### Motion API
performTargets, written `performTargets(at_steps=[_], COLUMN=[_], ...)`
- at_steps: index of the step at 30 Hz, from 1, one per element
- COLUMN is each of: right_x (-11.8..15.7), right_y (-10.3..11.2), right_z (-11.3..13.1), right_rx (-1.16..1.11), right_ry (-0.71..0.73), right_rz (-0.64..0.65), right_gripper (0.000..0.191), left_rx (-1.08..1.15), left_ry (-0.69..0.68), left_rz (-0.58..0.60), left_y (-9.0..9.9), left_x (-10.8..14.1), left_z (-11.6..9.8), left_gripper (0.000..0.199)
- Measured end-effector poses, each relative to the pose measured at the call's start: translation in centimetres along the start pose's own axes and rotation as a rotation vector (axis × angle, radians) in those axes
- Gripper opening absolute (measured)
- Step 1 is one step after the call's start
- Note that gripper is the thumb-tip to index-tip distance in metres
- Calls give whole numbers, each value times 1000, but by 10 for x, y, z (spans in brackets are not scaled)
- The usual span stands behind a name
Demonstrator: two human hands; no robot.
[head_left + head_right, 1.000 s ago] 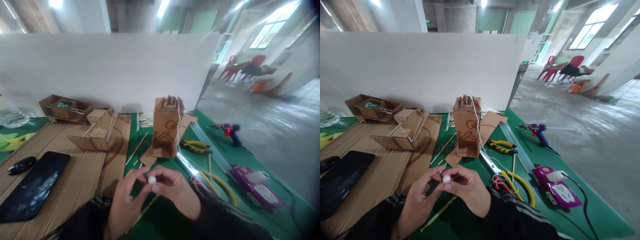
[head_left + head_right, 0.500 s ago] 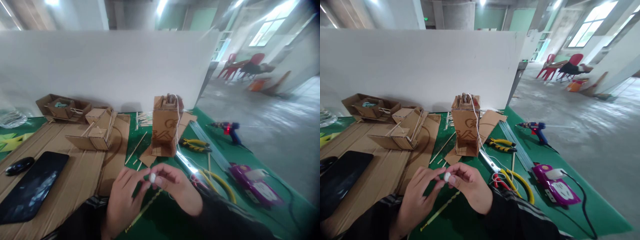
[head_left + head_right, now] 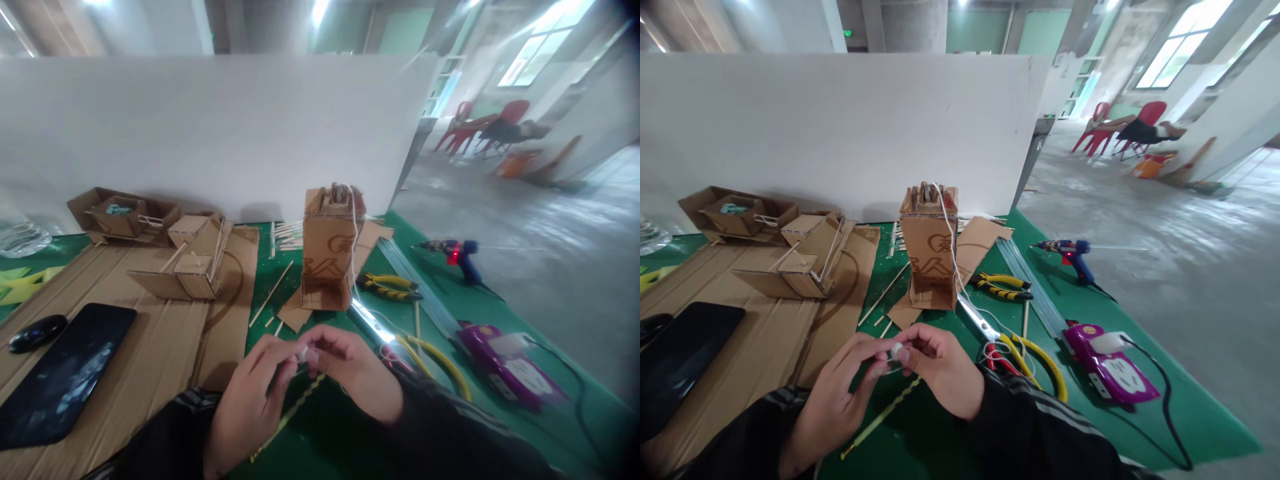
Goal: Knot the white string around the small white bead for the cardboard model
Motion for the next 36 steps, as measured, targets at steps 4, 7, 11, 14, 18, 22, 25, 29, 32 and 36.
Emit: performTargets(at_steps=[4, 7, 11, 14, 18, 22, 25, 29, 32, 36], right_x=[1, 4, 9, 10, 10, 9, 9, 8, 7, 6], right_y=[1, 0, -1, -2, -6, -9, -8, -6, -7, -8], right_z=[1, 7, 12, 11, 13, 15, 13, 10, 13, 16], right_rx=[31, 72, 89, 135, 352, 515, 547, 511, 508, 553], right_ry=[11, 71, 156, 164, 301, 385, 352, 256, 237, 241], right_rz=[12, -42, -101, -77, -83, -102, -159, -211, -195, -183], right_gripper=[27, 24, 25, 18, 13, 16, 18, 20, 14, 9], left_rx=[9, 115, 367, 380, 490, 586, 510, 400, 338, 259], left_ry=[-28, 63, 211, 237, 271, 302, 285, 201, 138, 102], left_rz=[33, 26, 23, -24, -10, 22, -33, -54, -60, -88], left_y=[0, -2, -9, -8, -4, -4, -1, 2, 4, 5], left_x=[-2, -2, 1, 3, -1, -4, -4, -5, -5, -4], left_z=[2, 5, 8, 8, 9, 11, 11, 6, 3, 2], left_gripper=[23, 23, 23, 28, 28, 20, 18, 16, 16, 14])
Point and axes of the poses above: each hand's wrist, its own x-axis away from the middle knuckle, its own y-axis out of the back of the hand, z = x × y, the point moved 3 cm from there along -x, towards the middle knuckle, and after that the axes turned 10 degrees about z, right-handed, at the moved point
